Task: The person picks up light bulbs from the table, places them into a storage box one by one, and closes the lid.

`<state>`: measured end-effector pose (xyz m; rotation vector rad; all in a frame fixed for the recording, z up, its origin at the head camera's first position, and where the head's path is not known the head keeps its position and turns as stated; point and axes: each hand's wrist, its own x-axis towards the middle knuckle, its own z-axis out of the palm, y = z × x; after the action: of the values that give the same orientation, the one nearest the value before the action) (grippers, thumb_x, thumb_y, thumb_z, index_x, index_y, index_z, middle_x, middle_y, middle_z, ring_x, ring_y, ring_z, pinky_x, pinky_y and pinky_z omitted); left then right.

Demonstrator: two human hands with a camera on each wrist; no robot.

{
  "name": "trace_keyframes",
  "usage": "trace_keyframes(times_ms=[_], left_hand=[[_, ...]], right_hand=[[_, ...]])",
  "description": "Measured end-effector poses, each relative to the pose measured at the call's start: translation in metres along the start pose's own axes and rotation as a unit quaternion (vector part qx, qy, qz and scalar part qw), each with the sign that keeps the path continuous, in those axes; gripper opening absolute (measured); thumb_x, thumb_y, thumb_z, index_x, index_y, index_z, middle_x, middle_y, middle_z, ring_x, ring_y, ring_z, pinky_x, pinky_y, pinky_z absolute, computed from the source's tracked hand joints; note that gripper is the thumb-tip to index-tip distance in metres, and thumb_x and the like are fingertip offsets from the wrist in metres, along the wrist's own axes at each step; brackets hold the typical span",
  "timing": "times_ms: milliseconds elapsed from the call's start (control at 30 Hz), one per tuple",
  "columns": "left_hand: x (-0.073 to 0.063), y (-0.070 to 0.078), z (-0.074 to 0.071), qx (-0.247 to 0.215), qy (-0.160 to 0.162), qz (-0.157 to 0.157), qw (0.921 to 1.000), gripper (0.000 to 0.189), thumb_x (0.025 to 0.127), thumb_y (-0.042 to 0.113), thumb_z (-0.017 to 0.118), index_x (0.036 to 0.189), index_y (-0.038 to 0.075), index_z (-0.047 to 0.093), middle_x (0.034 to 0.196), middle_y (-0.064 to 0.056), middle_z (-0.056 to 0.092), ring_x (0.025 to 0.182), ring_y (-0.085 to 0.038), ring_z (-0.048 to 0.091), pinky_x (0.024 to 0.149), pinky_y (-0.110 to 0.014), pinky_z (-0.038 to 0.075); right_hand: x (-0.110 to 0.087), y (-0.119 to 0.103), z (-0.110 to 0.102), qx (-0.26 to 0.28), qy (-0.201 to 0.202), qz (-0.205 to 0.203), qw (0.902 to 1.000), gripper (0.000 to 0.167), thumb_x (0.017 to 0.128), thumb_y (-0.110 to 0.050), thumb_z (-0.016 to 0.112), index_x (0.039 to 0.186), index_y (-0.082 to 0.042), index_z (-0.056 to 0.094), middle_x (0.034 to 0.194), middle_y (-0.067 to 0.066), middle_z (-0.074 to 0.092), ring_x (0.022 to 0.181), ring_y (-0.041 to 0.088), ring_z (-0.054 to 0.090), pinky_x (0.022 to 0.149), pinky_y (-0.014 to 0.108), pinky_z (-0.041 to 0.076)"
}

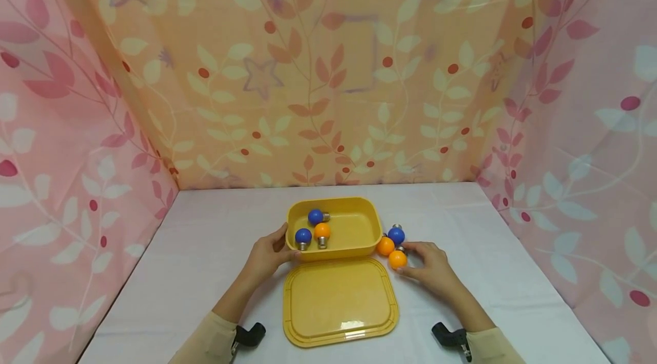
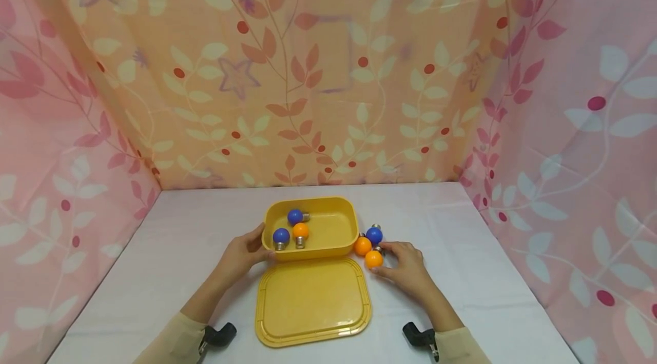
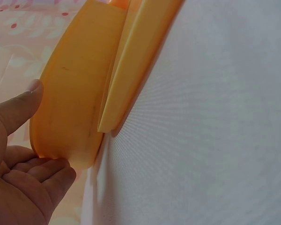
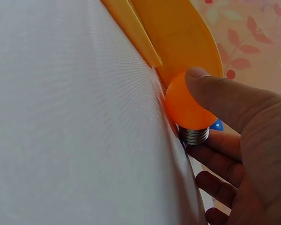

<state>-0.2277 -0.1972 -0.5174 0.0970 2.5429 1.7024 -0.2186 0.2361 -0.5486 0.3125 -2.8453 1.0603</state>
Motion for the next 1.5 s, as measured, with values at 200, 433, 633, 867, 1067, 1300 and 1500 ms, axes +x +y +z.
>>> trace_keyframes(times_ms=[200, 433, 633, 867, 1067, 1300, 1500], left_hand=[[0.0, 0.0, -0.001, -0.009, -0.004, 0.002, 1.0, 0.099, 0.08, 0.033, 0.089, 0.159, 0.01, 0.035, 0.16, -0.009, 0.043, 0.143, -0.026, 0.048, 0.108, -0.036, 0.049], [0.001, -0.001, 0.0, -0.007, -0.001, -0.003, 1.0, 0.098, 0.08, 0.032, 0.089, 0.159, 0.011, 0.035, 0.161, -0.008, 0.042, 0.144, -0.025, 0.047, 0.107, -0.035, 0.049], [0.0, 0.0, 0.002, -0.011, -0.002, -0.003, 0.9999, 0.096, 0.082, 0.029, 0.089, 0.159, 0.011, 0.035, 0.161, -0.008, 0.042, 0.144, -0.026, 0.047, 0.108, -0.036, 0.049], [-0.001, 0.0, 0.0, -0.008, -0.004, -0.004, 1.0, 0.097, 0.082, 0.03, 0.088, 0.16, 0.01, 0.034, 0.161, -0.009, 0.041, 0.145, -0.025, 0.046, 0.107, -0.035, 0.048], [0.002, -0.001, -0.002, -0.005, -0.007, 0.003, 1.0, 0.103, 0.078, 0.039, 0.089, 0.16, 0.01, 0.034, 0.161, -0.008, 0.041, 0.145, -0.025, 0.046, 0.108, -0.036, 0.048], [0.003, -0.001, -0.001, -0.011, -0.005, 0.009, 0.9999, 0.095, 0.083, 0.029, 0.088, 0.159, 0.007, 0.034, 0.161, -0.012, 0.041, 0.145, -0.028, 0.045, 0.109, -0.038, 0.047], [0.002, -0.003, 0.0, -0.011, -0.005, 0.009, 0.9999, 0.096, 0.083, 0.03, 0.088, 0.159, 0.007, 0.034, 0.161, -0.012, 0.041, 0.145, -0.028, 0.045, 0.109, -0.038, 0.047]], right_hand=[[0.0, 0.0, 0.0, 0.003, 0.002, 0.007, 1.0, 0.069, 0.077, -0.048, 0.088, 0.132, -0.012, 0.067, 0.131, 0.008, 0.068, 0.13, 0.035, 0.05, 0.112, 0.061, 0.029], [-0.001, -0.003, -0.002, 0.014, 0.003, 0.008, 0.9999, 0.07, 0.078, -0.051, 0.087, 0.133, -0.013, 0.066, 0.132, 0.008, 0.067, 0.13, 0.036, 0.051, 0.112, 0.065, 0.033], [-0.001, -0.01, -0.01, 0.032, 0.001, 0.017, 0.9993, 0.074, 0.076, -0.053, 0.088, 0.135, -0.015, 0.064, 0.134, 0.008, 0.064, 0.132, 0.036, 0.05, 0.112, 0.067, 0.039], [0.002, -0.021, -0.028, 0.058, -0.013, 0.031, 0.9978, 0.074, 0.079, -0.053, 0.085, 0.138, -0.018, 0.061, 0.139, 0.01, 0.06, 0.135, 0.037, 0.048, 0.113, 0.071, 0.036], [0.014, -0.036, -0.046, 0.068, -0.003, -0.004, 0.9977, 0.07, 0.079, -0.05, 0.086, 0.137, -0.02, 0.062, 0.137, 0.007, 0.06, 0.132, 0.035, 0.049, 0.113, 0.069, 0.036], [0.041, -0.057, -0.068, 0.05, -0.027, -0.11, 0.9923, 0.06, 0.079, -0.038, 0.089, 0.132, -0.018, 0.066, 0.135, 0.004, 0.062, 0.13, 0.031, 0.05, 0.113, 0.067, 0.038], [0.072, -0.085, -0.086, 0.017, -0.064, -0.158, 0.9852, 0.062, 0.079, -0.045, 0.088, 0.133, -0.023, 0.065, 0.136, -0.001, 0.063, 0.134, 0.028, 0.048, 0.115, 0.066, 0.036]])
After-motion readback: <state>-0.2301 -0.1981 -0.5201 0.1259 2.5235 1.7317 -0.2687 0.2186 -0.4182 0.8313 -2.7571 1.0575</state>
